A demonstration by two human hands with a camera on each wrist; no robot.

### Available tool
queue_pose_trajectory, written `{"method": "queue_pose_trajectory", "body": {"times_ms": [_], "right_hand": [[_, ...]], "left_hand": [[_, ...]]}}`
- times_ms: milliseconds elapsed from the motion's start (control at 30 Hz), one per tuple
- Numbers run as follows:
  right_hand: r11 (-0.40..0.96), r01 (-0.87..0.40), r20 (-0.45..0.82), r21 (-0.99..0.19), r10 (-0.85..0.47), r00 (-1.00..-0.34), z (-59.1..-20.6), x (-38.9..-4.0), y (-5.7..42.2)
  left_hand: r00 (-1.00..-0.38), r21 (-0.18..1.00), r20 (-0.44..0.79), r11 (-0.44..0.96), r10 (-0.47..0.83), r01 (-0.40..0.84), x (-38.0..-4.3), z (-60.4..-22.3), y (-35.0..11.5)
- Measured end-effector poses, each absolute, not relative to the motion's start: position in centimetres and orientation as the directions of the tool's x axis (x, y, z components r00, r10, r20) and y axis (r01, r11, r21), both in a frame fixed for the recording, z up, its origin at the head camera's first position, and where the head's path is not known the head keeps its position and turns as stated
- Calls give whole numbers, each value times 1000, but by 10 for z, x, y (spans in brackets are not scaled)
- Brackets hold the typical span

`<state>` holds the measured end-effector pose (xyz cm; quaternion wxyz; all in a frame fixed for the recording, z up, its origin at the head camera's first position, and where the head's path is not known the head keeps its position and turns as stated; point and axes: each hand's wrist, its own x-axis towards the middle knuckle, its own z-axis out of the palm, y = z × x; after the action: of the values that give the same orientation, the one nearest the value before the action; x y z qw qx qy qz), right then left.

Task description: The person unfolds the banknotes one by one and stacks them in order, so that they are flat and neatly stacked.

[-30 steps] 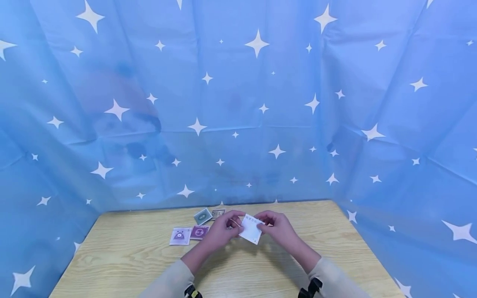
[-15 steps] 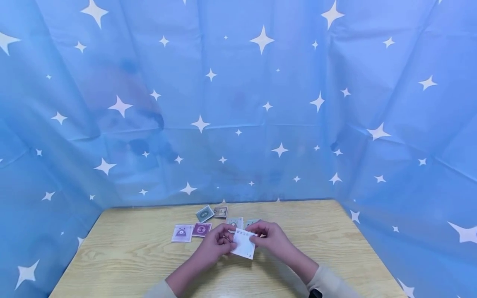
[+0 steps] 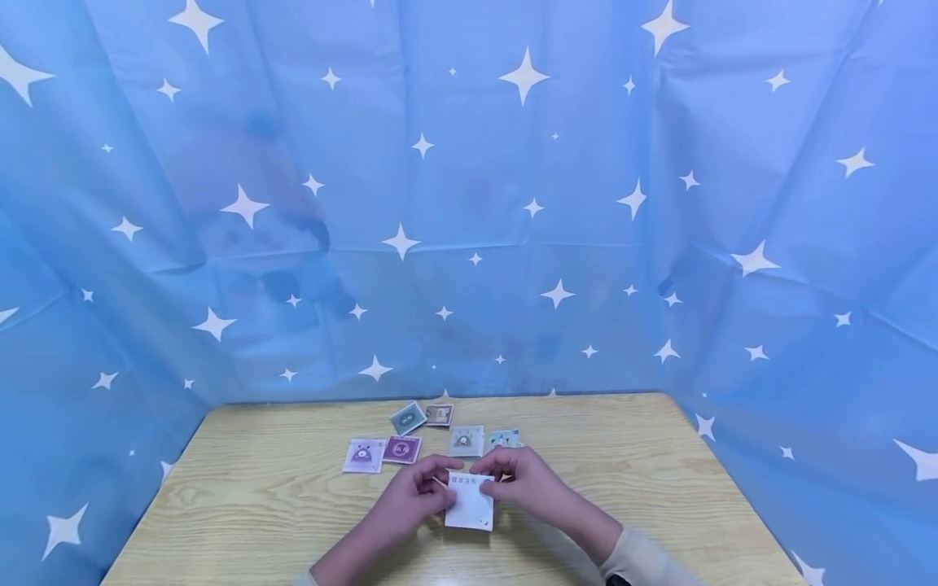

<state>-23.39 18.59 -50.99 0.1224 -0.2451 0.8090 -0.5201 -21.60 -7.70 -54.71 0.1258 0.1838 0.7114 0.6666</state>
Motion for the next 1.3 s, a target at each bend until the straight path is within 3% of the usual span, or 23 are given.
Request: {"method": "queue_pose_trajectory", "body": {"times_ms": [667, 1300], "right_hand": [[257, -176, 72, -950, -370, -926, -513, -220, 174], [227, -167, 73, -959, -371, -926, -523, -217, 167]], "left_hand": [[-901, 971, 130, 132, 413, 201, -214, -546, -76], [-881, 988, 82, 81, 466, 135, -206, -548, -84]]}}
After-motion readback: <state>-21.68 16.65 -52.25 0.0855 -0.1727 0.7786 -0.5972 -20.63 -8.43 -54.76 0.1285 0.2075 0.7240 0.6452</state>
